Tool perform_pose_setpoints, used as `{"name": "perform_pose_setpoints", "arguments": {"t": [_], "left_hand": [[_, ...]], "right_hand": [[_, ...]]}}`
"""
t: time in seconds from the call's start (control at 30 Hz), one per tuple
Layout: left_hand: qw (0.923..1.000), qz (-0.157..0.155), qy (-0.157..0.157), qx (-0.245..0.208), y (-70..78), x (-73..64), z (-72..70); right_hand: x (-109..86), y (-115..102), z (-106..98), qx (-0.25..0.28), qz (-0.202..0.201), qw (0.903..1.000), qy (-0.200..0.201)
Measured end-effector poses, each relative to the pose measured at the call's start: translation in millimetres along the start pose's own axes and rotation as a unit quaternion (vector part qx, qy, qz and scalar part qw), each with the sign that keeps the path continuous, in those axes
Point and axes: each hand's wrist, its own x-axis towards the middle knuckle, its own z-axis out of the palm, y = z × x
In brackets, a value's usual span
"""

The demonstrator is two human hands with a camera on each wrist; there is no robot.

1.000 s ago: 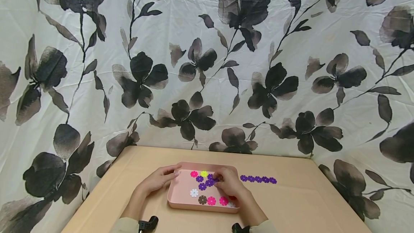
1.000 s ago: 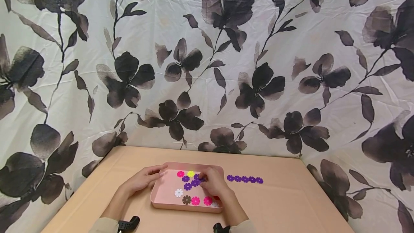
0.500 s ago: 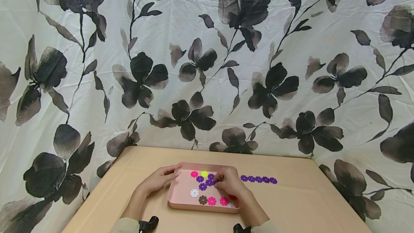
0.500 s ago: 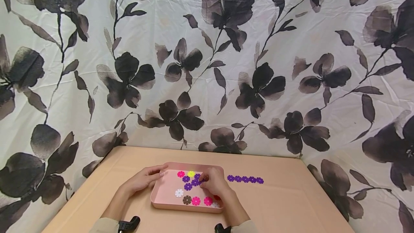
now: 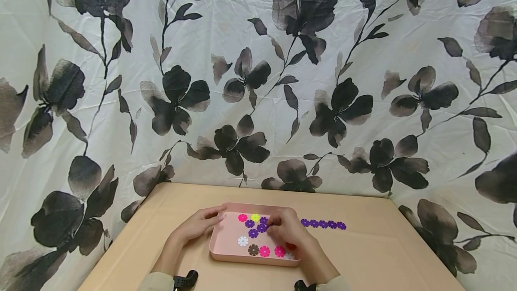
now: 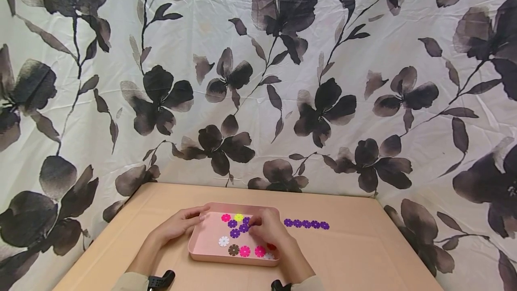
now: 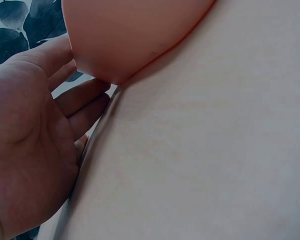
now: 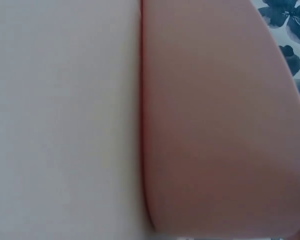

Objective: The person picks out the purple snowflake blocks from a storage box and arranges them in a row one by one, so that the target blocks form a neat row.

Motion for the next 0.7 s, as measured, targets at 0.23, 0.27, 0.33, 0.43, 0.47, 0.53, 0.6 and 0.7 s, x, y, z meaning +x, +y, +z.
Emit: {"name": "perform_pose_setpoints", "arguments": {"t": [0.23,0.27,0.33,0.43,0.47,0.53,0.6,0.7], "left_hand": [[1.0,-0.004,0.003,-0.004,-1.1,0.3,1.5],[1.0,-0.004,0.004,-0.003,-1.0,0.3,1.4],[1.0,-0.002,0.003,-0.001,-0.8,0.4,1.2],[1.0,-0.002,0.003,0.004,-0.3,0.4,0.5],[1.0,-0.002,0.004,0.005,-0.2,0.2,0.2],[1.0,-0.002,0.004,0.006,-0.3,0.1,-0.2],[1.0,-0.002,0.005,0.004,-0.1,0.3,-0.4],[1.0,-0.005,0.003,0.001,-0.6,0.5,-0.3]], "right_hand": [[-4.7,-3,-12,0.058,0.034,0.9975,0.02],[-5.4,-3,-14,0.064,0.035,0.9971,0.025],[-6.7,-3,-18,0.074,0.033,0.9961,0.034],[-8.4,-2,-25,0.087,0.038,0.9946,0.044],[-8.6,-1,-27,0.085,0.031,0.9948,0.047],[-8.6,2,-31,0.079,0.02,0.9954,0.051],[-8.5,5,-35,0.069,0.01,0.9959,0.058],[-8.7,10,-39,0.064,0.006,0.9958,0.065]]}}
